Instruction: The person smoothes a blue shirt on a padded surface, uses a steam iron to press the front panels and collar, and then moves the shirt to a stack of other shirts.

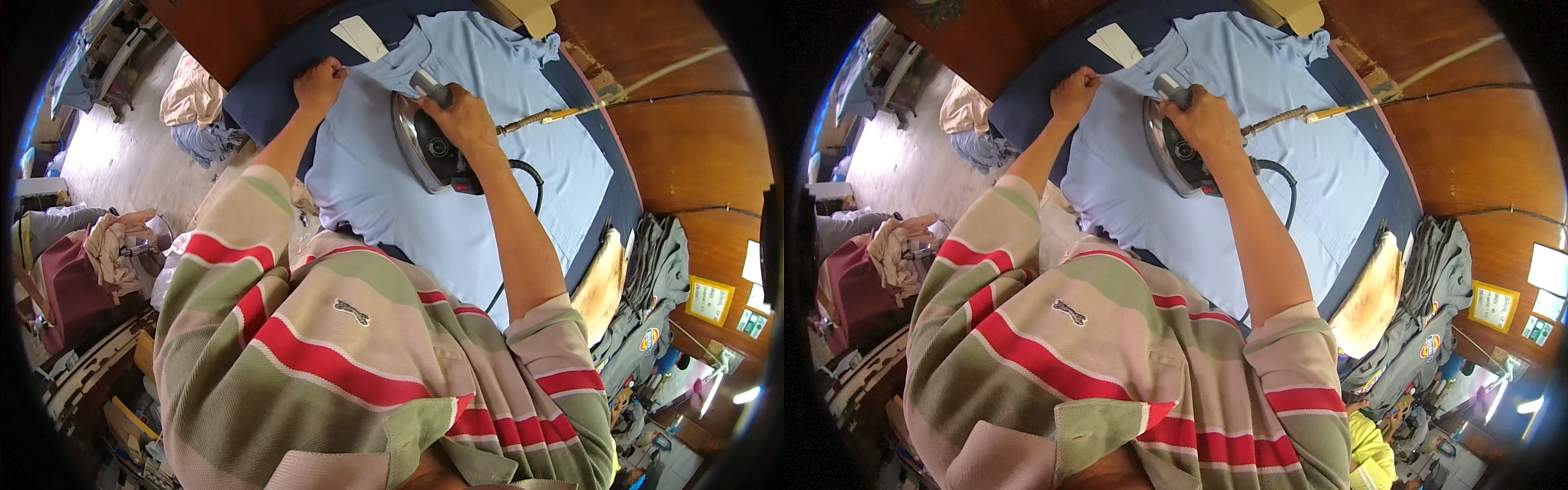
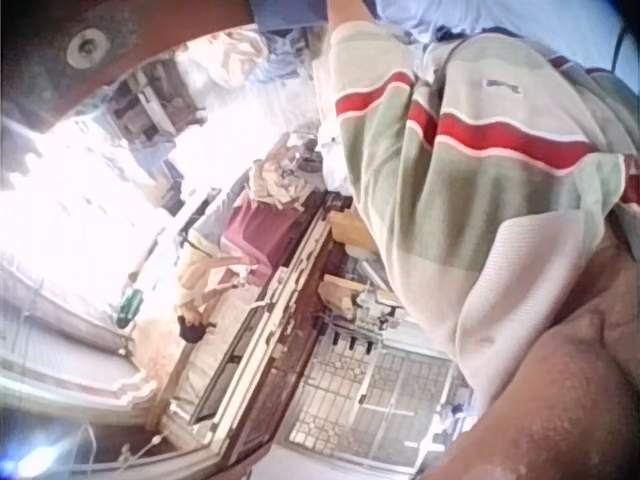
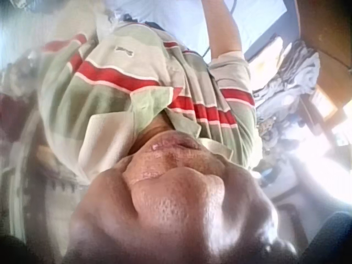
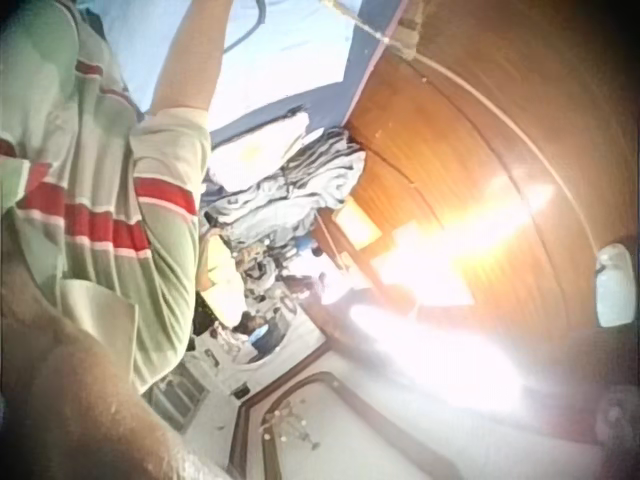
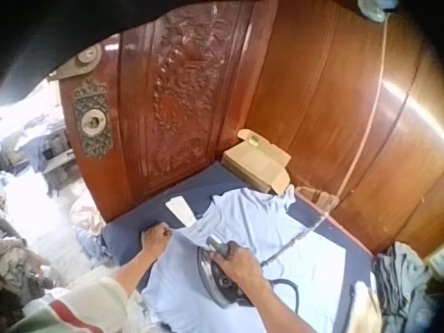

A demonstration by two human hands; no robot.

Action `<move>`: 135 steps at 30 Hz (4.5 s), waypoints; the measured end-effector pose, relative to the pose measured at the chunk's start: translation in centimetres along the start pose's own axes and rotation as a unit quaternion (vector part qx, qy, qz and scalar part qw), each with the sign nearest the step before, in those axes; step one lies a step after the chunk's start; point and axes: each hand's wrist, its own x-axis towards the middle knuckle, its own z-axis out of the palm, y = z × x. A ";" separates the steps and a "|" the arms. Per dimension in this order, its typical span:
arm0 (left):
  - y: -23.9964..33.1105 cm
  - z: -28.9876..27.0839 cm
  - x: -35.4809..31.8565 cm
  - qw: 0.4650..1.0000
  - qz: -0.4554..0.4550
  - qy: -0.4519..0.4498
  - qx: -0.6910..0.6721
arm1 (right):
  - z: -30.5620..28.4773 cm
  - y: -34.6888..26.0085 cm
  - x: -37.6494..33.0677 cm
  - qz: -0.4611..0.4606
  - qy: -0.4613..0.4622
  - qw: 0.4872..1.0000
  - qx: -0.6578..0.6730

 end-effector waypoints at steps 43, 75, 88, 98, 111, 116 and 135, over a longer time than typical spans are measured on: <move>1.0 -4.5 -9.8 0.997 -0.064 -0.004 0.050 | 3.7 -7.7 9.2 -0.112 -0.078 0.983 -0.120; -0.2 -3.6 -8.4 0.997 -0.044 0.058 0.008 | 3.6 -6.9 6.6 -0.110 -0.072 0.988 -0.079; 0.0 -3.6 -8.4 0.997 -0.052 0.062 -0.002 | 3.5 -6.7 7.0 -0.107 -0.077 0.987 -0.091; 0.4 -4.0 -8.6 0.997 -0.061 0.047 0.009 | 3.7 -5.7 7.8 -0.083 -0.049 0.993 -0.062; 0.1 -2.8 -4.8 0.997 -0.014 0.075 0.018 | 1.6 -3.8 3.2 -0.067 -0.063 0.995 -0.041; 0.8 -1.6 -0.8 0.992 0.041 -0.007 0.118 | 1.2 -2.6 -0.9 -0.033 -0.116 0.991 -0.054; 6.2 1.9 -0.2 0.949 0.315 -0.009 0.014 | -8.1 12.0 -10.0 0.210 0.022 0.977 -0.042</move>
